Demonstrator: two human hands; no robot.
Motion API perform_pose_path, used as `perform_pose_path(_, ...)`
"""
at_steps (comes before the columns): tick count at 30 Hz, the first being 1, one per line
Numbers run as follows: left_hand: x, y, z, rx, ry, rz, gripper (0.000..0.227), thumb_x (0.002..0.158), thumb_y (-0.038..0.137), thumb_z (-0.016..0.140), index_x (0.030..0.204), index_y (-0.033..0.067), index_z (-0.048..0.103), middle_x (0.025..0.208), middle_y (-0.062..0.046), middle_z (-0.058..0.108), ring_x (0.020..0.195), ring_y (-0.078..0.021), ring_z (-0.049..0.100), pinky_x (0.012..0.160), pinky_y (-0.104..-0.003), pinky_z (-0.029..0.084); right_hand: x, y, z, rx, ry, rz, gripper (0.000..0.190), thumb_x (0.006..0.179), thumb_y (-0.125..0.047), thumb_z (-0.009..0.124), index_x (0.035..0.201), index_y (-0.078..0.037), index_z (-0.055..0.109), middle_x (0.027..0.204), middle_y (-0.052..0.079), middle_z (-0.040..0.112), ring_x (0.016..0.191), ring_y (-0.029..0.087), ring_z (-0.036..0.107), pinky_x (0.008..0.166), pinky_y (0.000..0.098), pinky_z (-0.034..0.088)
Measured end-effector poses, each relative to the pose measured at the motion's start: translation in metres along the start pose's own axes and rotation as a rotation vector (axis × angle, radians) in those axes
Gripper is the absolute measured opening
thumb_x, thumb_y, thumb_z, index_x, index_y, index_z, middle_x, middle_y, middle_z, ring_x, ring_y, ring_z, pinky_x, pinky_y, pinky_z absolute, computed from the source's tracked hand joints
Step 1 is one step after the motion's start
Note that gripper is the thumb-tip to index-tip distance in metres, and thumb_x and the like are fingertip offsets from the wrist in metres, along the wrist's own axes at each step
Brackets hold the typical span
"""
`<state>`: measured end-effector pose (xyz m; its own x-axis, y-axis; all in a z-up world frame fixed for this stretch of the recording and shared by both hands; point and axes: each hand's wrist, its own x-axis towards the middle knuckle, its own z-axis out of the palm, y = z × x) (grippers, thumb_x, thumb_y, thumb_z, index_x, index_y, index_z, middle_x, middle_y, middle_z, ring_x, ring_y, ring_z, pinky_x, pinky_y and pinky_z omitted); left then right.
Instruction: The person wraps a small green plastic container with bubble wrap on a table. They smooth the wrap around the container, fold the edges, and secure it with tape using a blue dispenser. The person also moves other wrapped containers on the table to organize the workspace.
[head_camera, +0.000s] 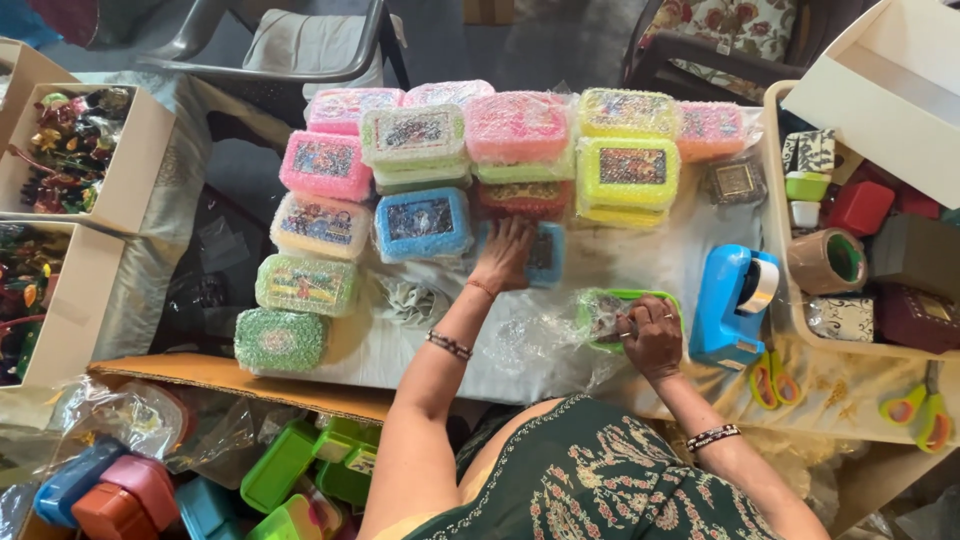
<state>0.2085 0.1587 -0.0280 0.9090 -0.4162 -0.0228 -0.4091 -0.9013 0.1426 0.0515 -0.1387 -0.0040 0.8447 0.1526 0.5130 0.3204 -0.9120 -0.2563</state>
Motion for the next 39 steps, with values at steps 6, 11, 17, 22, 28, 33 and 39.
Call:
perform_pose_path(6, -0.069, 0.024, -0.141, -0.329, 0.465, 0.102, 0.131, 0.051, 0.056, 0.096, 0.153, 0.0059, 0.031, 0.140, -0.028, 0.043, 0.126, -0.0420, 0.044, 0.101, -0.056, 0.041, 0.003, -0.002, -0.002, 0.003, 0.018, -0.015, 0.017, 0.088, -0.023, 0.072, 0.087, -0.009, 0.063, 0.109, 0.008, 0.066, 0.112, 0.030, 0.063, 0.115, 0.0478, 0.041)
perform_pose_path(11, -0.144, -0.045, -0.152, -1.008, 0.715, -0.309, 0.127, 0.069, 0.056, 0.090, 0.164, 0.0105, 0.019, 0.157, -0.021, 0.037, 0.143, -0.0396, 0.045, 0.115, -0.056, 0.042, 0.002, 0.001, 0.000, 0.006, -0.003, -0.014, 0.018, 0.088, -0.023, 0.073, 0.087, -0.009, 0.063, 0.108, 0.008, 0.065, 0.109, 0.030, 0.063, 0.114, 0.0478, 0.041)
perform_pose_path(17, -0.231, -0.128, -0.155, -1.018, 1.233, -0.760, 0.129, 0.078, 0.055, 0.094, 0.165, 0.0200, 0.006, 0.171, -0.020, 0.019, 0.157, -0.0426, 0.027, 0.124, -0.059, 0.028, 0.003, 0.000, -0.001, 0.031, -0.011, -0.006, 0.017, 0.087, -0.022, 0.073, 0.088, -0.008, 0.062, 0.107, 0.008, 0.064, 0.107, 0.031, 0.062, 0.113, 0.0470, 0.042)
perform_pose_path(22, -0.290, -0.231, -0.067, -0.466, 1.226, -1.558, 0.129, 0.072, 0.072, 0.093, 0.164, 0.0149, 0.023, 0.160, -0.018, 0.042, 0.147, -0.0389, 0.046, 0.124, -0.058, 0.043, 0.003, 0.000, -0.001, 0.015, -0.017, -0.011, 0.018, 0.086, -0.022, 0.073, 0.088, -0.008, 0.062, 0.108, 0.009, 0.064, 0.107, 0.032, 0.062, 0.113, 0.0470, 0.042)
perform_pose_path(28, -0.276, -0.217, -0.083, -0.692, 0.847, -1.925, 0.106, 0.073, 0.050, 0.087, 0.159, 0.0273, 0.030, 0.161, -0.011, 0.036, 0.151, -0.0394, 0.031, 0.113, -0.069, 0.032, 0.002, 0.002, 0.001, 0.011, -0.019, -0.016, 0.019, 0.088, -0.023, 0.073, 0.089, -0.008, 0.062, 0.110, 0.009, 0.064, 0.109, 0.032, 0.061, 0.114, 0.0467, 0.041)
perform_pose_path(33, -0.262, -0.184, -0.090, -0.050, 0.891, -1.687, 0.102, 0.081, 0.043, 0.090, 0.153, 0.0053, 0.028, 0.154, -0.037, 0.019, 0.148, -0.0552, 0.019, 0.103, -0.076, 0.025, 0.001, 0.003, 0.002, 0.012, -0.023, -0.006, 0.019, 0.087, -0.023, 0.074, 0.089, -0.007, 0.062, 0.109, 0.009, 0.065, 0.109, 0.032, 0.062, 0.114, 0.0475, 0.041)
perform_pose_path(39, -0.155, -0.141, -0.089, -0.396, 0.747, -0.739, 0.086, 0.091, 0.053, 0.076, 0.152, 0.0056, 0.040, 0.160, -0.015, 0.046, 0.159, -0.0314, 0.038, 0.139, -0.047, 0.031, -0.001, 0.001, 0.002, 0.007, -0.009, -0.001, 0.018, 0.087, -0.022, 0.074, 0.089, -0.008, 0.062, 0.109, 0.008, 0.064, 0.109, 0.032, 0.062, 0.113, 0.0473, 0.043)
